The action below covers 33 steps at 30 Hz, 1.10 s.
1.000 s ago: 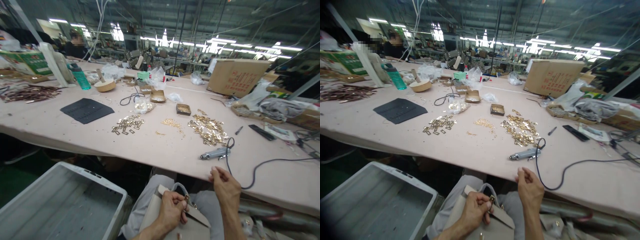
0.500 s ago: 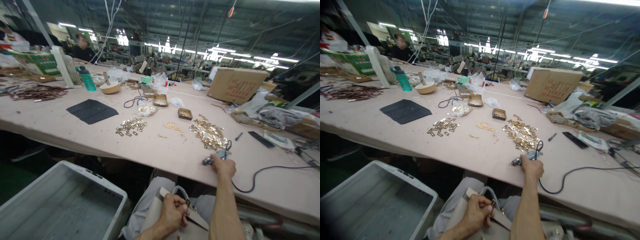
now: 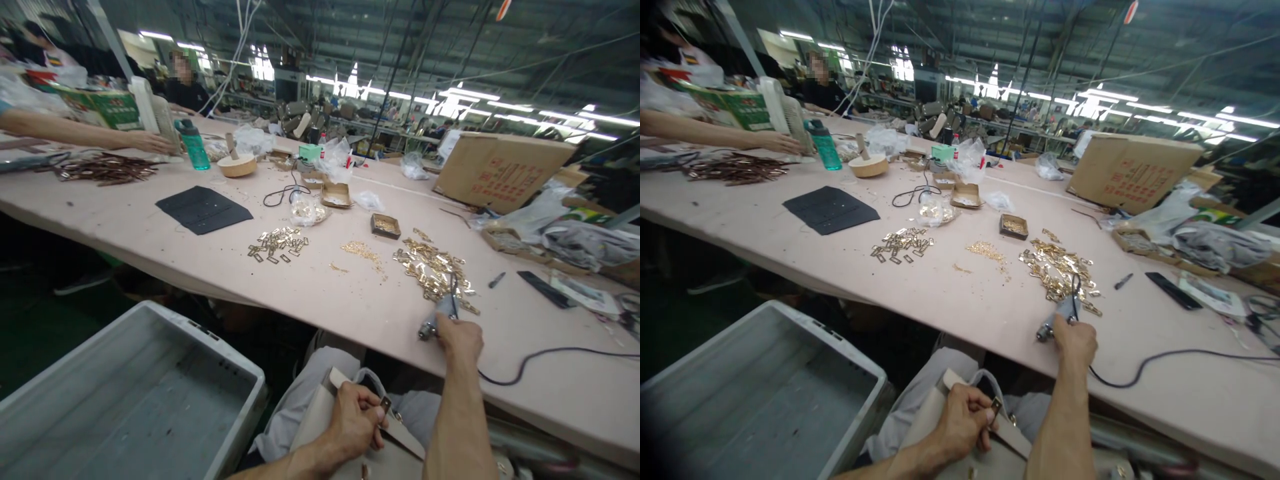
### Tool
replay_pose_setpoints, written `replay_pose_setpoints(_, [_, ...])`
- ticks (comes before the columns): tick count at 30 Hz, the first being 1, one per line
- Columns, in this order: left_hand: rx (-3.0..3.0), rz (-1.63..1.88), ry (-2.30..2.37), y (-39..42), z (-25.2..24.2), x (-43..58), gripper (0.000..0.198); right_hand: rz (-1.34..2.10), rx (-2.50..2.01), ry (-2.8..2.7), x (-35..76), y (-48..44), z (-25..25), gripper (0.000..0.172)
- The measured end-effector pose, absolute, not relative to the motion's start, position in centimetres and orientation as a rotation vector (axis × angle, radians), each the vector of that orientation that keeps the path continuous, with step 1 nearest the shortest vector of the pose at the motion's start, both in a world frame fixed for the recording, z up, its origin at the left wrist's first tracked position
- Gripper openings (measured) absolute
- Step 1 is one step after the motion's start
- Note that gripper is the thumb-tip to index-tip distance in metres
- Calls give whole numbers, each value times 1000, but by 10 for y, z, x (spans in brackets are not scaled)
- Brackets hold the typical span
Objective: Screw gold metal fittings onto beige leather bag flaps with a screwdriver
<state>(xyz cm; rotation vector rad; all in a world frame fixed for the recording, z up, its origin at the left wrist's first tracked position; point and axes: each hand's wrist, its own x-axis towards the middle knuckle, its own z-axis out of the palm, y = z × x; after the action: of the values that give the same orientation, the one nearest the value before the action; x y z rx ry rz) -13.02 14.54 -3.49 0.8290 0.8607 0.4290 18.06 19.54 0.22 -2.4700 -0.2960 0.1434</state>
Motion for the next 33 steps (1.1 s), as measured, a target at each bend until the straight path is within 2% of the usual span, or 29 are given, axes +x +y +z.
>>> replay_pose_setpoints(3, [843,428,852,145,-38,-131,25,48,-2535,-214,171,205,15,50])
replay_pose_setpoints(6, [848,434,833,144,-40,-133,25,96,-2372,-112,168,209,17,48])
replay_pose_setpoints(12, [848,436,867,143,-40,-134,16,582,-1523,-8,155,200,14,33])
replay_pose_setpoints(14, [854,427,872,144,-38,-133,15,744,-1228,-37,143,199,22,33])
replay_pose_setpoints(18, [851,418,860,147,-39,-129,16,1004,-951,-129,118,207,41,44])
replay_pose_setpoints(21, [849,421,851,147,-42,-128,19,1168,-858,-58,107,221,45,39])
replay_pose_setpoints(27, [808,414,904,148,-44,-128,21,999,-841,-16,104,250,43,19])
replay_pose_setpoints(33, [841,400,888,152,-49,-126,21,845,-889,-55,110,274,48,16])
